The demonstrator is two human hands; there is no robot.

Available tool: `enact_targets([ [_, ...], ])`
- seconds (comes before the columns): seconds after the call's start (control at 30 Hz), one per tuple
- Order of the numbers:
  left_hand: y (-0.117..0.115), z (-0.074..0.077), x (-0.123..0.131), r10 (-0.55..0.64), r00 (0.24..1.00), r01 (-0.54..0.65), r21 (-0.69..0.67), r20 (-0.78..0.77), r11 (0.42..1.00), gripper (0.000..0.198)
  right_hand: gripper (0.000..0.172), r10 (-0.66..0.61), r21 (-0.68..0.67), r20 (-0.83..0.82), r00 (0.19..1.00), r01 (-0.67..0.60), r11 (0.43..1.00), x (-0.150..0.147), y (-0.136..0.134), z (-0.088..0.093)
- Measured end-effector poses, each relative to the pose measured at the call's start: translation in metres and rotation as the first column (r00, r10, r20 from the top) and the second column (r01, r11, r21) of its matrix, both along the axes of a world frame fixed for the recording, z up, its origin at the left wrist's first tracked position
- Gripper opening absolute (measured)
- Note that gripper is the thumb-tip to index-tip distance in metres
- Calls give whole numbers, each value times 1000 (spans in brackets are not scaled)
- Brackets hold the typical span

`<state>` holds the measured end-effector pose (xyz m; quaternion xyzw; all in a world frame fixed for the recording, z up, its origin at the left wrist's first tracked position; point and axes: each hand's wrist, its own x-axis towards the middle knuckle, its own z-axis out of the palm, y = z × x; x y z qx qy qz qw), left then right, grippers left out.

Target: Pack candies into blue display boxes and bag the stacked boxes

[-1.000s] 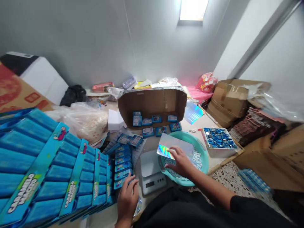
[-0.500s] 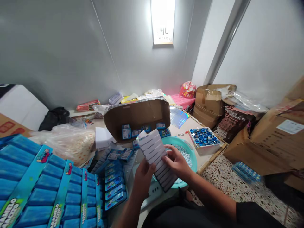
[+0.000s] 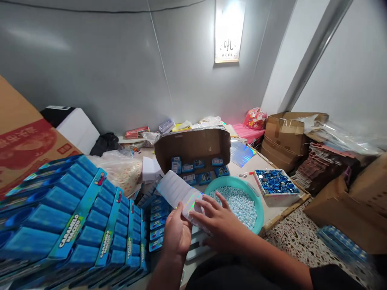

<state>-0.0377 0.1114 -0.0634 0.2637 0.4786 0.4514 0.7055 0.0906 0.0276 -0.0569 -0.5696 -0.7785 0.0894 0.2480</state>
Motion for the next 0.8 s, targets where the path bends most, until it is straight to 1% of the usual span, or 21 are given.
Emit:
enact_targets([
  [0.07,2,4,-13,-29,1000,29,6,-4,1000,13,72,39,-10,-5,999,-39,999,-3,3,2],
  [0.13,2,5,-30,-52,998,53,28,-31,998,16,69,63,-2,-101,993,-63,998,-2,7,5],
  [0.17,2,5,-40,-59,991,70,89,-121,994,20,65,68,1,-184,981,-69,998,0,9,7],
  [0.2,0,3,-50,-37,962,93,198,-271,976,26,58,59,-8,-273,960,-63,998,3,12,9],
  [0.23,-2,2,-61,31,893,141,343,-449,929,33,49,39,-32,-350,936,-53,998,5,14,11],
  [0.27,-5,-1,-70,151,786,220,499,-600,838,37,39,12,-69,-406,914,-43,997,7,16,14],
  [0.3,-8,-3,-79,299,665,323,624,-685,711,34,32,-14,-114,-442,897,-41,993,10,19,16],
  [0.33,-11,-4,-86,438,564,420,700,-700,578,27,27,-24,-157,-462,887,-55,986,11,21,18],
  [0.37,-14,-5,-91,534,504,488,735,-678,471,21,26,-19,-196,-475,880,-85,977,12,23,20],
  [0.4,-17,-6,-95,589,466,547,738,-660,394,30,26,-7,-229,-492,871,-121,966,13,25,21],
  [0.43,-20,-5,-97,609,439,603,720,-660,345,44,26,7,-254,-511,859,-159,954,12,28,21],
  [0.47,-23,-3,-99,597,424,657,684,-682,315,51,26,20,-276,-529,848,-194,941,10,30,22],
  [0.5,-26,-1,-100,552,418,706,640,-722,302,48,27,34,-289,-542,839,-224,931,7,33,22],
  [0.53,-29,2,-102,487,421,742,599,-765,301,39,27,48,-294,-549,835,-246,924,4,35,21],
  [0.57,-34,5,-103,422,420,763,565,-803,315,33,27,64,-290,-553,831,-264,920,0,38,21],
  [0.6,-39,8,-105,381,411,767,540,-828,345,31,26,86,-280,-556,827,-284,917,-5,41,20],
  [0.63,-45,10,-106,370,391,758,523,-843,390,31,24,112,-271,-560,821,-309,911,-10,44,19],
  [0.67,-52,12,-107,391,358,738,513,-848,437,34,22,137,-269,-563,815,-338,902,-15,48,17],
  [0.7,-59,12,-108,427,320,720,510,-846,471,37,20,163,-275,-563,810,-369,888,-20,51,14],
  [0.77,-72,9,-111,455,264,697,495,-850,519,38,20,219,-303,-561,798,-444,844,-28,59,4],
  [0.8,-78,7,-113,496,233,681,505,-837,531,36,22,252,-314,-562,788,-485,816,-32,64,-3],
])
